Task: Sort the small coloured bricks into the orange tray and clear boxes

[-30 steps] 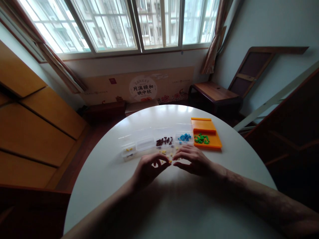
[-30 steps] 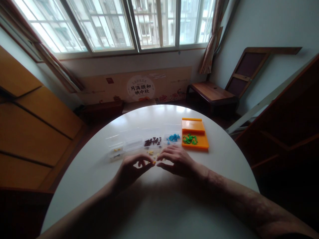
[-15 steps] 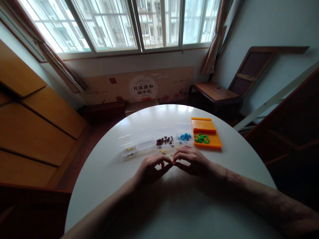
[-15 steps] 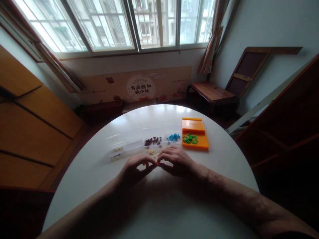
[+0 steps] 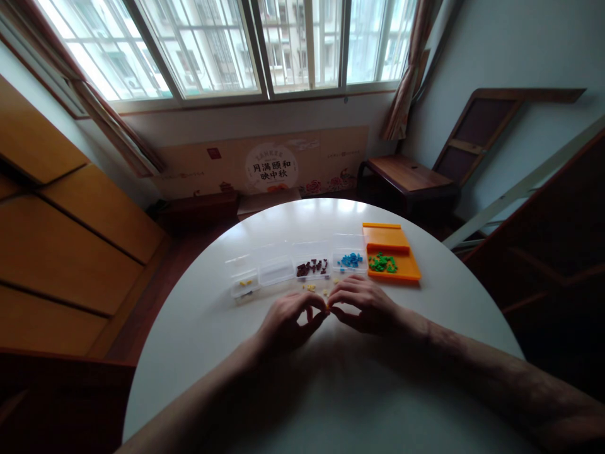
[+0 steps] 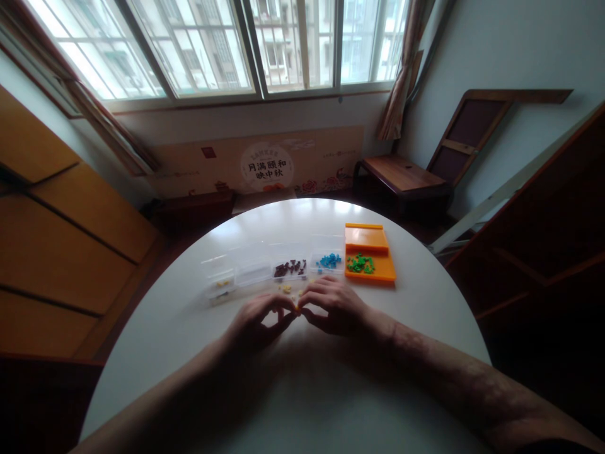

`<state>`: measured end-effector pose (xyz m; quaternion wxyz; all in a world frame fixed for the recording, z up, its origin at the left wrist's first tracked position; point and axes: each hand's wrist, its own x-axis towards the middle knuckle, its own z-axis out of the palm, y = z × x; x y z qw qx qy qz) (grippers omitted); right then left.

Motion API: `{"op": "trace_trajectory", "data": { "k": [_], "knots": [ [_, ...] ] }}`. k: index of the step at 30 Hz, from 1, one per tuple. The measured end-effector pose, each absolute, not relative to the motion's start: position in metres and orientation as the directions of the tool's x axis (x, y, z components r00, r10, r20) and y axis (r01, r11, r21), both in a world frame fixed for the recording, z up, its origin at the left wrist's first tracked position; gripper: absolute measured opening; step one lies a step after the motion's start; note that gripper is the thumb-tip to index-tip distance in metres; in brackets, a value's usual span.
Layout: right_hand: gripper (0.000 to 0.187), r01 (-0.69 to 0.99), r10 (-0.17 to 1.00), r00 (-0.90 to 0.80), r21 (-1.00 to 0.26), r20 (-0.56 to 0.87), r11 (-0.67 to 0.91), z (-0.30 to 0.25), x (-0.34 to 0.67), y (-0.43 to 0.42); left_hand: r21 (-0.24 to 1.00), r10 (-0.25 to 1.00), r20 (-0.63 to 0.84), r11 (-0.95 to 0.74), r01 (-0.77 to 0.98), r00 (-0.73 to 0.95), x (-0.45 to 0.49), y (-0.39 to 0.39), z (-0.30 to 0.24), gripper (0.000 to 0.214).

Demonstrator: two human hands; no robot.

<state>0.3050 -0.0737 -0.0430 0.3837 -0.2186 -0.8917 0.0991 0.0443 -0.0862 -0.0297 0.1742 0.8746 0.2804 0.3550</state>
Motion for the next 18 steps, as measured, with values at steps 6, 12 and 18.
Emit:
{"op": "trace_trajectory", "data": {
  "k": [6, 12, 18],
  "knots": [
    [0.009, 0.302, 0.446, -0.617, -0.328, 0.648, 0.895, -0.041, 0.305, -0.073, 0.446, 0.583, 0.546, -0.810, 0.381, 0.601, 0.047, -0.085, -0.027, 0.004],
    [0.008, 0.351, 0.501, -0.589, -0.358, 0.634, 0.865, -0.040, 0.308, -0.076, 0.437, 0.664, 0.561, -0.745, 0.505, 0.495, 0.017, -0.073, -0.005, 0.012],
    [0.029, 0.402, 0.538, -0.689, -0.362, 0.485, 0.841, -0.042, 0.310, -0.077, 0.355, 0.793, 0.554, -0.501, 0.789, 0.254, -0.053, -0.052, 0.016, 0.022]
  ]
}}
